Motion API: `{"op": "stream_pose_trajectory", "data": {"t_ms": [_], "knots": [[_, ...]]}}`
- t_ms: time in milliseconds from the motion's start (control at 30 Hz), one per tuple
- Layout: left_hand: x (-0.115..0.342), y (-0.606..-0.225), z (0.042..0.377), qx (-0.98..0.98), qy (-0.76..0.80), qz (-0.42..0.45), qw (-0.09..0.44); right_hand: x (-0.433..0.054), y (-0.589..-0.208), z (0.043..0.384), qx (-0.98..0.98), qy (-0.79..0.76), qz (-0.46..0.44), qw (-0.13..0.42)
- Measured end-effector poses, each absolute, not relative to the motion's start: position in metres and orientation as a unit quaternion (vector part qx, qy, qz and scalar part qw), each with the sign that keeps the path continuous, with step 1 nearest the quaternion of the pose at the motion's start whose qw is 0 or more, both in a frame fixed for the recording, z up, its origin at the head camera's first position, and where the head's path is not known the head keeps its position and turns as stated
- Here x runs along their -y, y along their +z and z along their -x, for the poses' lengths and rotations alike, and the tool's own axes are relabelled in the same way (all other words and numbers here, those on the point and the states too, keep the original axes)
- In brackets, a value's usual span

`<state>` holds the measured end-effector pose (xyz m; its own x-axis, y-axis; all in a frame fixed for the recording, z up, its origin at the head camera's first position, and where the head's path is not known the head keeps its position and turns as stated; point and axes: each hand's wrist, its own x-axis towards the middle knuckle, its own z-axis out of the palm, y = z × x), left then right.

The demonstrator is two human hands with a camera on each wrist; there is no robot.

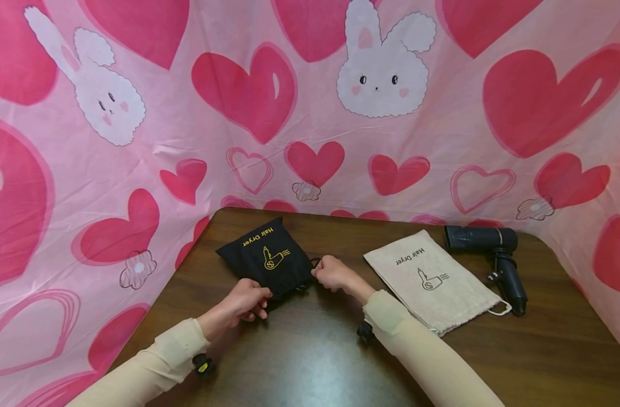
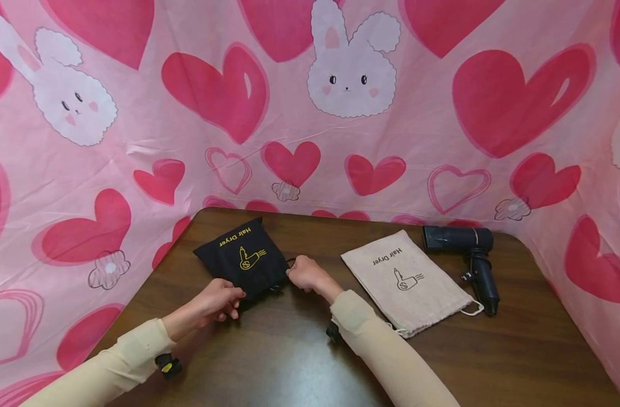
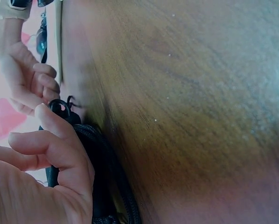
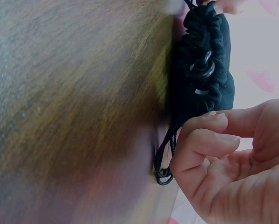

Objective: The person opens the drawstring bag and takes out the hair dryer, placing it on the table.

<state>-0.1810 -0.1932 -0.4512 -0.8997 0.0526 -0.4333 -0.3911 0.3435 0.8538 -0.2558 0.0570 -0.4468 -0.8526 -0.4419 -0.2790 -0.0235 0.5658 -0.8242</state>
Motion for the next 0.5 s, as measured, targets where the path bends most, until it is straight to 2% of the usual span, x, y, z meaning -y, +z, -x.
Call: {"op": "stream_pose_trajectory", "data": {"t_ms": [500], "knots": [[0.1945,-0.4499,0.1811,-0.801,0.553,0.110,0.200,-0.0585,-0.4445,0.2559,-0.852,-0.449,0.134,0.235]]}}
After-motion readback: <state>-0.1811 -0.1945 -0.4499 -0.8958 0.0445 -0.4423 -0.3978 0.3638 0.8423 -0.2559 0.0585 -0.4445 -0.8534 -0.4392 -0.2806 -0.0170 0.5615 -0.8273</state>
